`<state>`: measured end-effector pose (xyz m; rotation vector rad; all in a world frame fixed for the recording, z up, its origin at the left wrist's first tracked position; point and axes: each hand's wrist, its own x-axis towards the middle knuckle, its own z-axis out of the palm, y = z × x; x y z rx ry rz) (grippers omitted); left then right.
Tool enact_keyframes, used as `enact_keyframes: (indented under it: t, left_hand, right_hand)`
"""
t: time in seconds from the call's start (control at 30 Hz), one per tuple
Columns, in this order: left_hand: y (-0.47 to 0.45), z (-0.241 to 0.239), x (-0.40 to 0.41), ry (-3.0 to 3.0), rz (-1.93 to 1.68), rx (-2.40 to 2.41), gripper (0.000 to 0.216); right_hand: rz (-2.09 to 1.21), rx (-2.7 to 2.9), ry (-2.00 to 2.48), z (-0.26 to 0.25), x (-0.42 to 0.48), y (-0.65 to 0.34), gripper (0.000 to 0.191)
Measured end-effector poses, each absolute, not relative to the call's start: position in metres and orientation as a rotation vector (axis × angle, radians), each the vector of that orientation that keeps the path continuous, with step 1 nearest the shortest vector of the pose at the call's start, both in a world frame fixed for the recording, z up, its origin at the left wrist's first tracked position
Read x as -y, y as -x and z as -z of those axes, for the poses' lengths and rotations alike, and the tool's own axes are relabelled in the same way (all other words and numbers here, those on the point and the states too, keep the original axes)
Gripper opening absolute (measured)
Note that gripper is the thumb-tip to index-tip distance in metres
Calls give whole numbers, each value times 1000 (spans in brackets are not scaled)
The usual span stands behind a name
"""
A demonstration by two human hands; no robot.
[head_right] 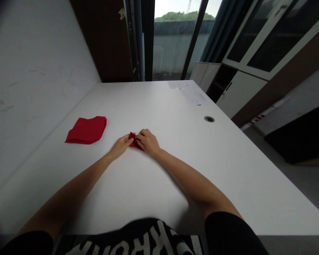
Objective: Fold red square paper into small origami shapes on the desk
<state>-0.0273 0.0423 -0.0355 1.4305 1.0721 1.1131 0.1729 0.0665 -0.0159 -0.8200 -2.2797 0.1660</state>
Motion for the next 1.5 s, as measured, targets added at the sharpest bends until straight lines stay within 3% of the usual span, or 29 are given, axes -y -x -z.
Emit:
enact_keyframes:
  t: [0.13,0.33,0.47,0.9,1.23,1.5]
  left_hand:
    - [25,35,-42,-1470,-1157,-1080,29]
    - [24,36,-45,-1235,-1214,-1096,21]
    - [23,37,-44,-1085,-1241,-1054,24]
    - [18,24,-39,-674,-1339,-862,23]
    - [24,18,-34,-783,-1176,-726,32]
    - [21,23,-35,-772,-1233,-816,28]
  right_hand:
    - [-296,2212,813,14,-65,-171,15]
    - [-992,1709,804,18,-66,-164,24]
    - [-1221,1449,750,25,-73,-161,34]
    - [-971,1601,913,24,-62,-162,33]
    - [-903,1544,969,21,-65,-165,34]
    - [-1147,1474,995,20,-65,-162,41]
